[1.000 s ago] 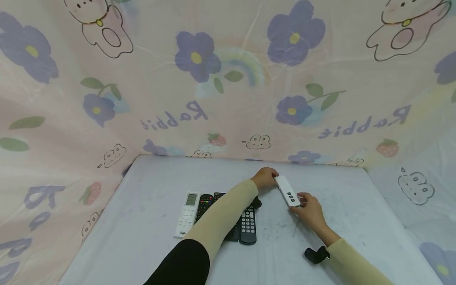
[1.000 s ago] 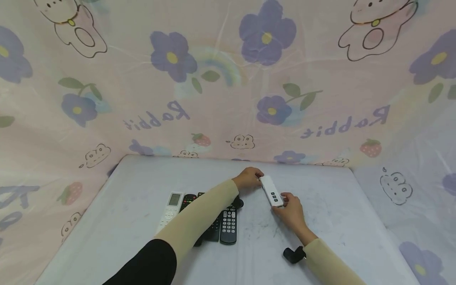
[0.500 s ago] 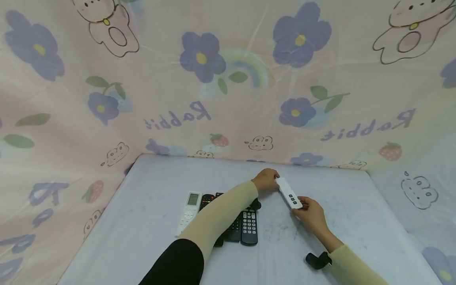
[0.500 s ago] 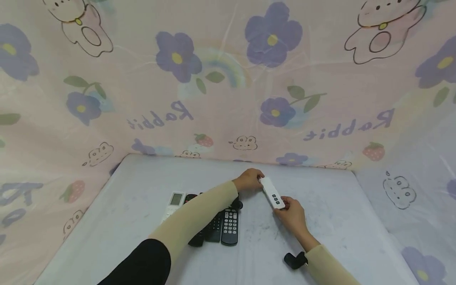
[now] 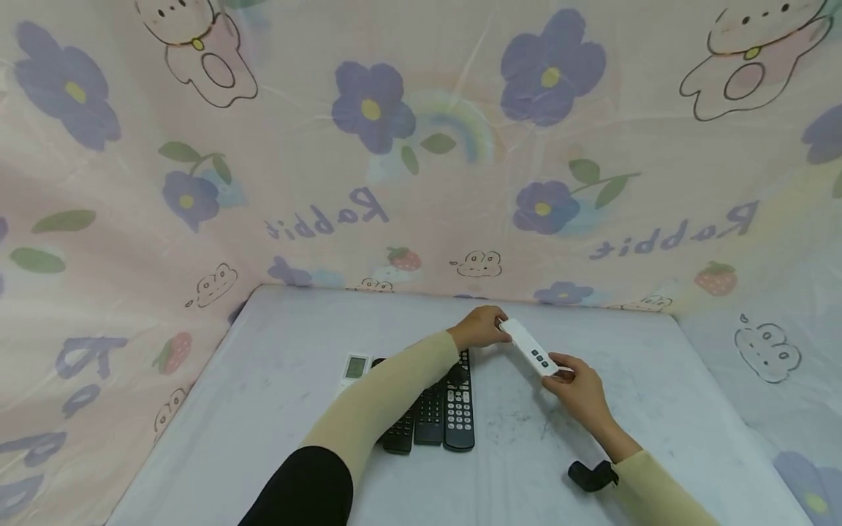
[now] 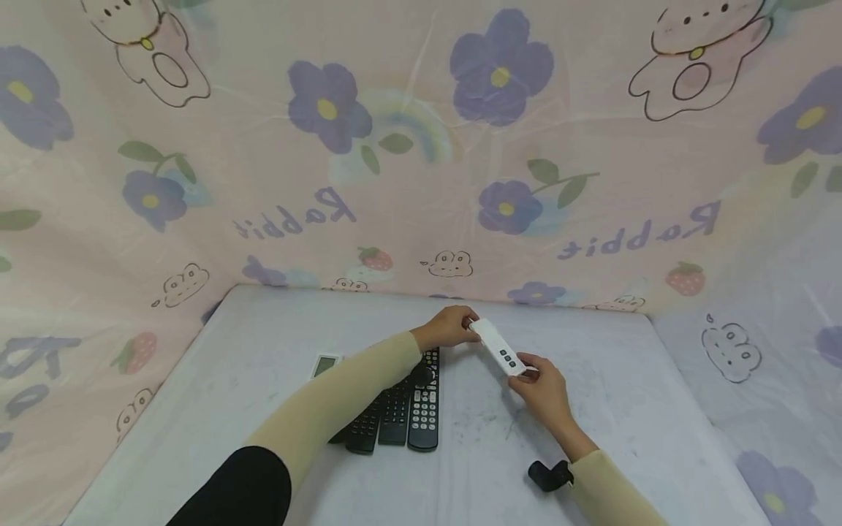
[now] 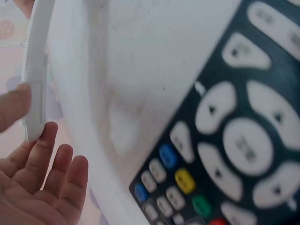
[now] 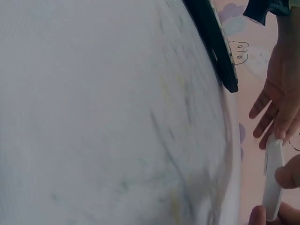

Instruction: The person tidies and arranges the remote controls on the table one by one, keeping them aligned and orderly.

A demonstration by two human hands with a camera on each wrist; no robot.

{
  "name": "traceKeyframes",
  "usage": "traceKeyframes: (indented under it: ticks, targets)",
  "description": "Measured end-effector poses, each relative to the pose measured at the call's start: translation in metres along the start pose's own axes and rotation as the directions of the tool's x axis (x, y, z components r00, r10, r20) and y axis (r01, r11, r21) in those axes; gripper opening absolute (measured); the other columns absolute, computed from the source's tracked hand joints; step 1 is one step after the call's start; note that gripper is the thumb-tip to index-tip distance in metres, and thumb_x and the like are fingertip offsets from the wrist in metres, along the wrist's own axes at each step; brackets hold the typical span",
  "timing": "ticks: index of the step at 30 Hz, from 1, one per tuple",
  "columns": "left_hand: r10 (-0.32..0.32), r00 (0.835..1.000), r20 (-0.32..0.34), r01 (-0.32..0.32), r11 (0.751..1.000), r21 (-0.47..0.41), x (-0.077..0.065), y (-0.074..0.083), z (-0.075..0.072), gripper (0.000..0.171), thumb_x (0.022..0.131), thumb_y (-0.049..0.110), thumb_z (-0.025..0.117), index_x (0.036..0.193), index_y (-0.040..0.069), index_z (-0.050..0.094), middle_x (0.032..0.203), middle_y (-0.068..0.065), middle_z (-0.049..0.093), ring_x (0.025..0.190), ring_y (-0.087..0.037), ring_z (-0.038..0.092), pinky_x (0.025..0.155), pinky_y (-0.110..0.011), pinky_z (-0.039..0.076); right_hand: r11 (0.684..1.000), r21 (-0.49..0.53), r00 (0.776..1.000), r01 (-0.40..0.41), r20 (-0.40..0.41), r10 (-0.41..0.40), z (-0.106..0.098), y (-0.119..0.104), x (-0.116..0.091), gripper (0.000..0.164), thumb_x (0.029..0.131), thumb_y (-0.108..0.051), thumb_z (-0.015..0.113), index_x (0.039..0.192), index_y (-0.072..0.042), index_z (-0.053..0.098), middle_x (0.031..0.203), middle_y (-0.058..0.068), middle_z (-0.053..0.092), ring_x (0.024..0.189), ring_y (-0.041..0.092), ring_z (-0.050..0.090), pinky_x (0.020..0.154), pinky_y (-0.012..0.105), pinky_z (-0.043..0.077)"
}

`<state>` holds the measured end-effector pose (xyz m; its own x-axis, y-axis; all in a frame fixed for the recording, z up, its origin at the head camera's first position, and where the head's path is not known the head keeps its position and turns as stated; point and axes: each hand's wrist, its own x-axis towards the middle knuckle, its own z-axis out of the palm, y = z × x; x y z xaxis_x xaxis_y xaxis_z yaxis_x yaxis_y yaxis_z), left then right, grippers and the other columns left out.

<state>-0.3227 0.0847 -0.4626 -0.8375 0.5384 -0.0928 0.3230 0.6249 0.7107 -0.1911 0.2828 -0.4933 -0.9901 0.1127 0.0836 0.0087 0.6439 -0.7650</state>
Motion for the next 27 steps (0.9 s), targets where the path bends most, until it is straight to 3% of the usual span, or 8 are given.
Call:
traceKeyframes:
  ticks: [8, 14, 17, 27]
  targets:
    - [0.059, 0.998, 0.026, -0.059, 0.998, -0.002, -0.014, -0.006, -0.012, 0.056, 0.085, 0.036, 0.073, 0.134, 0.016, 0.053, 0.109, 0.002, 0.062, 0.097, -0.009, 0.059, 0.081, -0.024, 0.049, 0.998, 0.055, 0.999, 0.036, 0.030, -0.038, -0.011, -0.005, 0.005, 0.048, 0.086, -0.004, 0.067, 0.131, 0.005, 0.053, 0.123, 0.031, 0.059, 0.101, 0.031, 0.068, 0.070, 0.017, 0.054]
    - [0.088, 0.996, 0.024, -0.086, 0.994, -0.063, -0.028, -0.011, -0.019, 0.054, 0.085, 0.037, 0.073, 0.131, 0.016, 0.053, 0.097, 0.006, 0.060, 0.088, -0.005, 0.057, 0.076, -0.022, 0.049, 0.992, 0.110, 0.998, 0.066, 0.011, -0.068, -0.020, -0.007, 0.006, 0.046, 0.087, -0.007, 0.068, 0.130, 0.004, 0.055, 0.126, 0.030, 0.057, 0.093, -0.006, 0.060, 0.072, 0.012, 0.052]
    - [0.094, 0.995, 0.024, -0.091, 0.992, -0.087, -0.038, -0.010, -0.021, 0.053, 0.085, 0.035, 0.073, 0.130, 0.014, 0.053, 0.092, 0.006, 0.062, 0.085, -0.005, 0.058, 0.074, -0.022, 0.049, 0.991, 0.116, 0.997, 0.072, 0.005, -0.073, -0.021, -0.007, 0.008, 0.045, 0.088, -0.008, 0.068, 0.130, 0.003, 0.055, 0.127, 0.029, 0.057, 0.090, -0.017, 0.053, 0.072, 0.011, 0.051]
    - [0.130, 0.991, -0.016, -0.131, 0.978, -0.162, -0.070, -0.009, -0.016, 0.052, 0.088, 0.028, 0.071, 0.132, 0.009, 0.052, 0.090, 0.006, 0.065, 0.085, -0.003, 0.061, 0.077, -0.019, 0.051, 0.988, 0.130, 0.993, 0.078, 0.074, -0.089, -0.027, -0.005, 0.017, 0.047, 0.091, -0.010, 0.065, 0.134, 0.002, 0.053, 0.133, 0.026, 0.054, 0.094, -0.018, 0.050, 0.075, 0.012, 0.051]
